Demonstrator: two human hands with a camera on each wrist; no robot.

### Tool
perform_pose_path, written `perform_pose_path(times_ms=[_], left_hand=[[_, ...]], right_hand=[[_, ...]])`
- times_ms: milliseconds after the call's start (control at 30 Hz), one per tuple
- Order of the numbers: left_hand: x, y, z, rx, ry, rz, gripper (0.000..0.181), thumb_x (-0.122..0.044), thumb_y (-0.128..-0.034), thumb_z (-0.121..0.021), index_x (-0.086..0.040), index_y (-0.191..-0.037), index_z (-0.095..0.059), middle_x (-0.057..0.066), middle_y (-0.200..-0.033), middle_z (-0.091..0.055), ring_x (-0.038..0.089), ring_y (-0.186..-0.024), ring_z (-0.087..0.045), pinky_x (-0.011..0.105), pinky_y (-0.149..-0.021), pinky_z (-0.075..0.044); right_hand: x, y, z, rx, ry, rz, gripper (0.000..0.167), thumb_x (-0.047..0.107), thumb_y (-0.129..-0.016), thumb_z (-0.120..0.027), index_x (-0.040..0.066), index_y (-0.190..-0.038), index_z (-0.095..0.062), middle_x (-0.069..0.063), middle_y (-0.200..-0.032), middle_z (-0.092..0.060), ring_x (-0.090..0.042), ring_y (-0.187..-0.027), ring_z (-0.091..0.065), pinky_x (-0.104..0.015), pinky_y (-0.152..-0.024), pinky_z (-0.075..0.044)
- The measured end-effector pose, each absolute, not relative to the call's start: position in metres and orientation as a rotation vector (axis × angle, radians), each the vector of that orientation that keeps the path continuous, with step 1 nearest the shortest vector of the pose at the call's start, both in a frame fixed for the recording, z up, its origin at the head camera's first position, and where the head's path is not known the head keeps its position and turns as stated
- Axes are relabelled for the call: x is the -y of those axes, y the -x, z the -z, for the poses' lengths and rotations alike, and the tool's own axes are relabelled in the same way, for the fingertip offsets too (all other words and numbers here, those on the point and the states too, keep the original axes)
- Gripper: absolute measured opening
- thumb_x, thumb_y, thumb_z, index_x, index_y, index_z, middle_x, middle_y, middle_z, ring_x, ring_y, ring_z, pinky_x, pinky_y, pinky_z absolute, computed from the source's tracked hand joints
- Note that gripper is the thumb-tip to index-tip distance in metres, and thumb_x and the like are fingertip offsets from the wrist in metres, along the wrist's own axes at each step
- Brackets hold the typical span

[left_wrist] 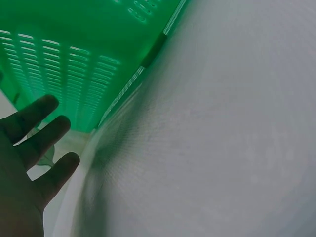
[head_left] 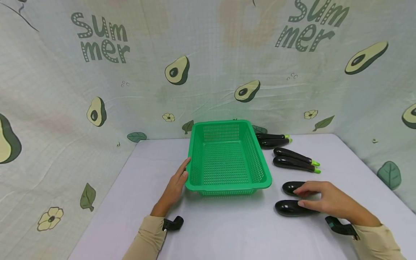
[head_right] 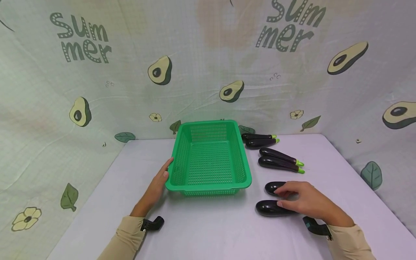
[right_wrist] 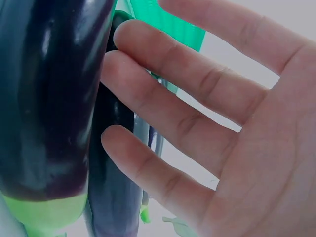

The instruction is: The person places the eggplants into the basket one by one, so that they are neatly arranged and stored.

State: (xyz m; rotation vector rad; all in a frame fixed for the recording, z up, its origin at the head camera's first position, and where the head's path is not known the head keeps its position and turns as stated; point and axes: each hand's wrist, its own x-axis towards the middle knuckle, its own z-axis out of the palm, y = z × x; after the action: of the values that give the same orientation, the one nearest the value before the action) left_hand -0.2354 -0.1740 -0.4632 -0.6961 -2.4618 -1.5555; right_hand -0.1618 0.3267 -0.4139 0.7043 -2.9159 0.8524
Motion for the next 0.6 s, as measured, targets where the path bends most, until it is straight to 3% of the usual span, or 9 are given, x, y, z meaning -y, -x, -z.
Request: perform_pose_path(times_ms=[367, 600], left_hand=[[0.1728, 0.2357, 0.4646, 2.466, 0.695, 1.633, 0.052, -0.029, -0.1110, -0.028, -0.025, -0.162, -0.019, 0.003, -0.166, -0.017, 0.024, -0.151, -0.013, 0.056, -0.117, -0.014], [0.1711, 0.2351, 0.4643, 2.416, 0.721, 1.699, 0.052, -0.022, -0.1105, -0.027, -0.018, -0.162, -0.019, 0.009, -0.166, -0.015, 0.030, -0.151, -0.010, 0.061, -0.116, -0.010]], right_hand=[[-0.3280, 0.1641, 0.4183, 2.911, -0.801, -0.875, 0.026, 0.031, -0.085, -0.081, 0.019, -0.108, -0.075, 0.010, -0.102, -0.070, -0.003, -0.092, -0.062, -0.029, -0.076, -0.053], [-0.3286, 0.1661, 0.4188, 2.995, -0.826, -0.900, 0.029, 0.032, -0.087, -0.078, 0.018, -0.112, -0.074, 0.009, -0.106, -0.070, -0.003, -0.093, -0.060, -0.030, -0.076, -0.053]])
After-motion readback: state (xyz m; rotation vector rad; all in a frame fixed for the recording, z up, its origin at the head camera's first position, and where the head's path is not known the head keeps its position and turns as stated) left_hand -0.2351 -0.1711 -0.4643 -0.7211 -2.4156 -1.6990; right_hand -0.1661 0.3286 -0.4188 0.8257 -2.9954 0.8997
